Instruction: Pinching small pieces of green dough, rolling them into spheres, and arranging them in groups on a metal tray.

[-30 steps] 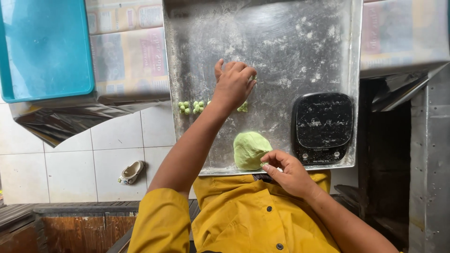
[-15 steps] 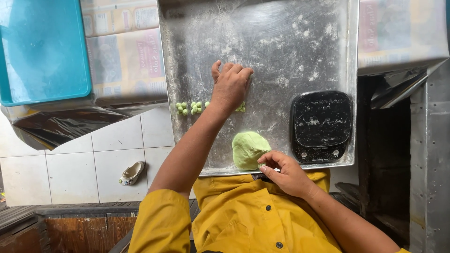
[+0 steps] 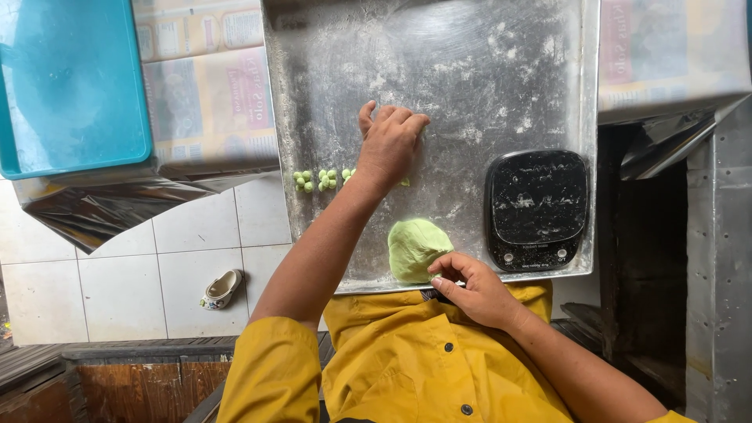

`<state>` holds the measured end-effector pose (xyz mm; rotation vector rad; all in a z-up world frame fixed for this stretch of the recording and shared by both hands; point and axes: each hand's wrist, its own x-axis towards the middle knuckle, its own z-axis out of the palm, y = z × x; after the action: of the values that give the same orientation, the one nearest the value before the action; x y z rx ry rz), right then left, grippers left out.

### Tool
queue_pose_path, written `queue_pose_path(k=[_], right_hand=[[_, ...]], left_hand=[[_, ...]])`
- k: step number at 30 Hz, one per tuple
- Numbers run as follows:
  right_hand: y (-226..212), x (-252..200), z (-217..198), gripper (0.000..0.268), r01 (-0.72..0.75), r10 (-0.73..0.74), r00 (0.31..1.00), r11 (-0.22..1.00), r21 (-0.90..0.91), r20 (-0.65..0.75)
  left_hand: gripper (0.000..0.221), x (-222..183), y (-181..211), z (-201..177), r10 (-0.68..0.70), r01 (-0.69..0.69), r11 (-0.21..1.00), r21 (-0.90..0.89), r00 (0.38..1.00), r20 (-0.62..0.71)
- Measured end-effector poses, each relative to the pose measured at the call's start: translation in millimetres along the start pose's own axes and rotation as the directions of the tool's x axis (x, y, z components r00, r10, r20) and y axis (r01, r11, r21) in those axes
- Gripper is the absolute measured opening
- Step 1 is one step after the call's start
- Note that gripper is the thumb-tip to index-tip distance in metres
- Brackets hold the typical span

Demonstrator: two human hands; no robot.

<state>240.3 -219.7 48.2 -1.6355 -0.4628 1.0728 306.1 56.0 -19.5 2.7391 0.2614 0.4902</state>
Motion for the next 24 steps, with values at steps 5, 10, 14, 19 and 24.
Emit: queue_pose_path(k=[5,10,14,19,24], right_hand=[[-5,-2,-1,0.017,-0.01,0.01,1.0,1.0,-0.007,-0.002],[-4,-1,-3,0.018,-0.037,0.036,0.999,0.999,0.017,0.019],[1,0,1,0.018,-0.036,0.036,0.999,0.999,0.001,0.038],[-3,0,2,0.018,-0.042,0.042,0.997,0.999,0.003,0.058],[-5,-3,0,0.017,-0.045,0.045,0.999,0.999,0.006,0.024]], left_hand=[[0.014,-2,1,3,0.034,-0.034,0.999,-0.011,0.999,-0.007],[0.012,-20,4,-14,0.028,-0.023,0.998,-0.064,0.997,0.077],[0.014,-31,11,-25,0.026,-0.018,0.998,-0.062,0.992,0.12],[0.015,-31,15,-17,0.03,-0.024,0.999,-0.046,0.992,0.126],[0.011,-31,17,-18,0.077,-0.08,0.996,0.029,0.992,0.1]])
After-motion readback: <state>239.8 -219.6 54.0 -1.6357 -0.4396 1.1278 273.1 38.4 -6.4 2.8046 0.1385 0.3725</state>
